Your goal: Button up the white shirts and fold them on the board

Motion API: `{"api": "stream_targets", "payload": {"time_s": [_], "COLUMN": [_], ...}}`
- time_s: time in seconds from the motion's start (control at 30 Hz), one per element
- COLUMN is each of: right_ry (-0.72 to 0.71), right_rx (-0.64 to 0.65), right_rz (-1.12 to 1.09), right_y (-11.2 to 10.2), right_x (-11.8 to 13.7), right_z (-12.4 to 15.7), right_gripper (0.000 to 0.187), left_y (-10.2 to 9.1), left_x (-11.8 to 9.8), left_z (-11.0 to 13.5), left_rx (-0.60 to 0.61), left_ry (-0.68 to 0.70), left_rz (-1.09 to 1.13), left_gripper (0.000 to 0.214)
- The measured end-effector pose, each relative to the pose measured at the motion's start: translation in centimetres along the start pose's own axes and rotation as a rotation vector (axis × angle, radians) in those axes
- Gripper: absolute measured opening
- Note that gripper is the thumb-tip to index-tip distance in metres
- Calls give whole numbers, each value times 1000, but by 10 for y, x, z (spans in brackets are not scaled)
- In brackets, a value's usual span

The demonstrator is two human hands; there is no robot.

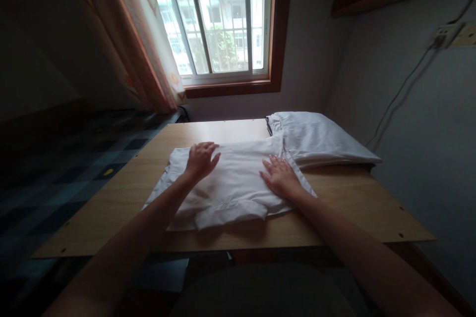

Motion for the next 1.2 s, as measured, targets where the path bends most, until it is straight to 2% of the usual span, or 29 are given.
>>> {"api": "stream_targets", "payload": {"time_s": [0.13,0.23,0.5,0.67,0.87,0.97,1.1,1.2], "right_ry": [-7,-13,-22,-36,-53,-76,-263,-350], "right_rx": [-4,-16,-23,-33,-31,-35,51,103], "right_rz": [20,27,42,35,-43,-122,-209,-189], "right_y": [1,1,0,-2,-9,-15,-17,-17], "right_x": [0,0,0,0,1,17,59,76], "right_z": [0,0,0,0,4,6,10,14], "right_gripper": [57,56,54,53,50,48,50,55], "left_y": [29,41,31,21,13,13,15,15], "left_x": [-38,-42,-8,20,43,44,44,44], "left_z": [38,60,79,90,97,99,99,99], "left_rx": [311,386,393,392,302,287,274,264], "left_ry": [-26,-13,74,29,-62,-52,-39,-35], "left_rz": [-11,-31,-29,-94,-146,-148,-146,-142], "left_gripper": [62,66,65,60,60,60,59,59]}}
Point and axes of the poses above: each hand's wrist, its own z-axis away from the middle knuckle, its own y-axis out of the palm, x = y × z, the point moved 7 cm from there along -z, towards the middle knuckle, and after that the axes turned 10 degrees about -y, right-handed, at the moved point
